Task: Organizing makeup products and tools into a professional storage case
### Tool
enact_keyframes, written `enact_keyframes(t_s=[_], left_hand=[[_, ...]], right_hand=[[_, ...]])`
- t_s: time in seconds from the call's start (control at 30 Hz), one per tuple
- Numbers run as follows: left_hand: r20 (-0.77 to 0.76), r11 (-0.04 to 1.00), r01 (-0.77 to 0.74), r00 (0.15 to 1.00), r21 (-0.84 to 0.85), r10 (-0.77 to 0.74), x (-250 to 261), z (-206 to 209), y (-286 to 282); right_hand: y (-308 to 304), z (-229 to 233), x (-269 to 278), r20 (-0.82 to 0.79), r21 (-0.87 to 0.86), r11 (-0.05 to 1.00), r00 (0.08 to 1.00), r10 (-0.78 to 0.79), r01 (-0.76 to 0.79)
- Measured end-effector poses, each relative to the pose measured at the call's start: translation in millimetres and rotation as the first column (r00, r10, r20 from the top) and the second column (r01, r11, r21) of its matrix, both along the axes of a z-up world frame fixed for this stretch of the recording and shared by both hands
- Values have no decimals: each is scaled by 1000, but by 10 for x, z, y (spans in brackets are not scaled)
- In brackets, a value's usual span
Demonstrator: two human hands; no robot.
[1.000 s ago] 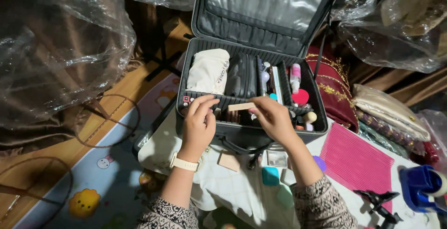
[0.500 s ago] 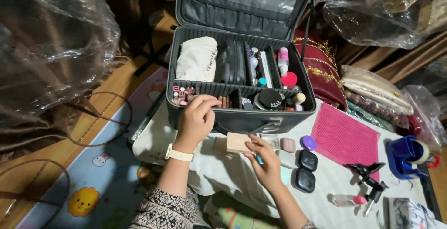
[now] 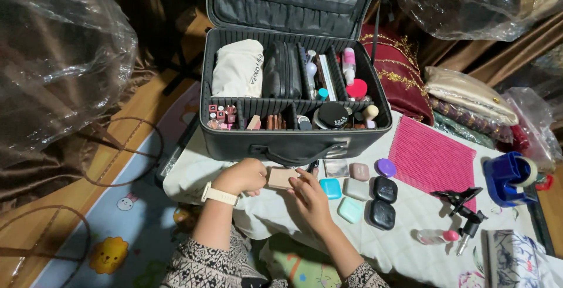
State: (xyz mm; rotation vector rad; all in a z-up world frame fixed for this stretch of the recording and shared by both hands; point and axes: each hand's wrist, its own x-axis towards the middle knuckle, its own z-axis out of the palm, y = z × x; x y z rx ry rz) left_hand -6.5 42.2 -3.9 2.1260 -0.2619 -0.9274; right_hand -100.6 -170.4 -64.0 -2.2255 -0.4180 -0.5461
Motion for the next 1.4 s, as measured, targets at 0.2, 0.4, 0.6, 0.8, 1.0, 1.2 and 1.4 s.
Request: enact_keyframes(t_s=[0.2, 0.4, 0.6, 0.8, 1.0, 1.2, 1.4], left_hand=[[29, 996, 71, 997, 45, -72, 27, -28, -33], [38, 990, 135, 990, 40, -137, 175, -555, -82], [49, 986, 162, 985, 36, -163, 172, -485, -97], [-56, 939, 105, 990, -328, -130, -123, 705, 55], [285, 693, 78, 940, -717, 188, 46, 422, -9], [696, 723, 72, 353, -687, 625, 174, 500, -36], [913, 870, -298, -17, -394, 407, 423, 146, 3]], right_hand=[[47, -137, 51, 2, -30, 999, 999, -40, 40], [120, -300, 74, 86, -18, 995, 992, -95, 97], [103, -106, 29, 66, -82, 989, 991, -118, 123], [-33, 135, 122, 175, -60, 993, 980, -94, 106], [-154, 728, 551, 246, -56, 998, 969, 28, -14], [-70, 1187, 1210, 210, -154, 979, 964, 165, -134], [115, 1467, 1770, -183, -438, 790, 903, 389, -429]])
